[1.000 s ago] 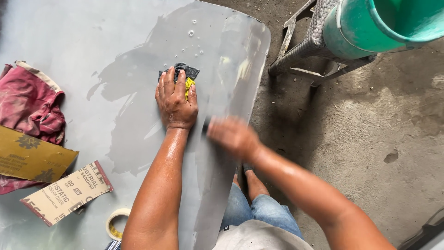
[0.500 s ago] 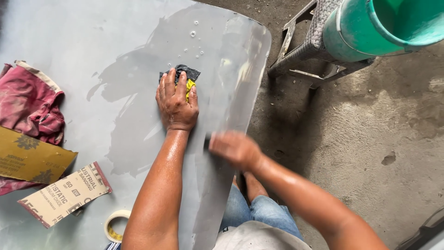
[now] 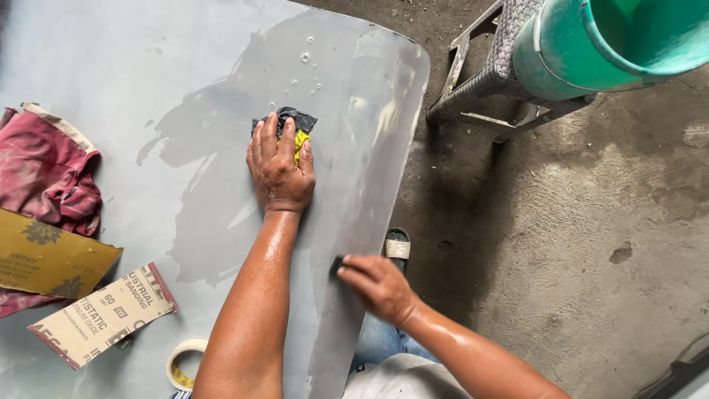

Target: The person sands a large, flat, grey surface using a sanding block and a yellow cloth. They repeatedly dip the sanding block and cloth into a green bucket of water to wet them before continuing to sand the surface.

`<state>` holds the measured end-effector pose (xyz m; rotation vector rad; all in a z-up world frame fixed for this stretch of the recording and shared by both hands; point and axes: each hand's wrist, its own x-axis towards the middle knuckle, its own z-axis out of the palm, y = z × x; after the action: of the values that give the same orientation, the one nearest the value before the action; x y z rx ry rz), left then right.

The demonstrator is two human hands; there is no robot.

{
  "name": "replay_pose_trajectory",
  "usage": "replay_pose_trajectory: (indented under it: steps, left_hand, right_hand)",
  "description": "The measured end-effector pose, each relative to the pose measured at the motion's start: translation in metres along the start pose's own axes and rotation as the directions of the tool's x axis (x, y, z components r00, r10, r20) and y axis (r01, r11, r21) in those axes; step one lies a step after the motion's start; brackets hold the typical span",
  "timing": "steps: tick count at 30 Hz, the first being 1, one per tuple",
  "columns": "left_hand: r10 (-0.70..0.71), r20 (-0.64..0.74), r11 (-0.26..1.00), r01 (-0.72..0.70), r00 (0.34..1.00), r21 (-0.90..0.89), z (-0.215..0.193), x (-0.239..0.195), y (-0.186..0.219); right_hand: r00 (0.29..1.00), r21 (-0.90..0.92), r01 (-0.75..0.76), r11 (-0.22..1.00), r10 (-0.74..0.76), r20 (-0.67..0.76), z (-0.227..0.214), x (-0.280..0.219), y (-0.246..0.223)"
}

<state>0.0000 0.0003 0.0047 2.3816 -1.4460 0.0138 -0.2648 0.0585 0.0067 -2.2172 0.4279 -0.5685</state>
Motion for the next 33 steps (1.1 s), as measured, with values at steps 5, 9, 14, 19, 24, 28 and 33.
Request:
replay_pose_trajectory:
  steps: [5, 9, 14, 19, 24, 28, 33]
  left_hand:
    - [0.019, -0.015, 1.0, -0.019, 1.0, 0.007, 0.004, -0.001, -0.002]
    - [0.017, -0.02, 1.0, -0.017, 1.0, 0.015, 0.003, -0.001, -0.002]
    - [0.008, -0.016, 1.0, -0.008, 1.0, 0.014, 0.004, -0.001, -0.001]
    - [0.009, -0.005, 1.0, -0.009, 1.0, 0.007, 0.004, -0.001, -0.001]
    - [0.019, -0.023, 1.0, -0.018, 1.0, 0.022, 0.008, -0.001, -0.005]
    - [0.003, -0.013, 1.0, -0.003, 1.0, 0.0, 0.004, -0.001, 0.0]
    - [0.005, -0.018, 1.0, -0.005, 1.0, 0.001, 0.005, -0.001, -0.003]
  right_hand:
    - [0.82, -0.017, -0.303, 0.953, 0.252, -0.513, -0.011, 0.065, 0.101]
    - [0.632, 0.091, -0.537, 0.839, 0.472, -0.615, -0.024, 0.093, 0.119]
    - [0.795, 0.058, -0.376, 0.925, 0.354, -0.492, 0.018, 0.007, 0.033]
    - [0.891, 0.061, -0.319, 0.946, 0.322, -0.32, 0.019, -0.003, 0.049]
    - [0.602, 0.139, -0.545, 0.827, 0.502, -0.621, -0.034, 0.094, 0.158]
    - [0.616, 0.114, -0.539, 0.835, 0.483, -0.623, -0.022, 0.073, 0.141]
    - [0.733, 0.229, -0.489, 0.842, 0.539, -0.415, 0.029, -0.018, 0.026]
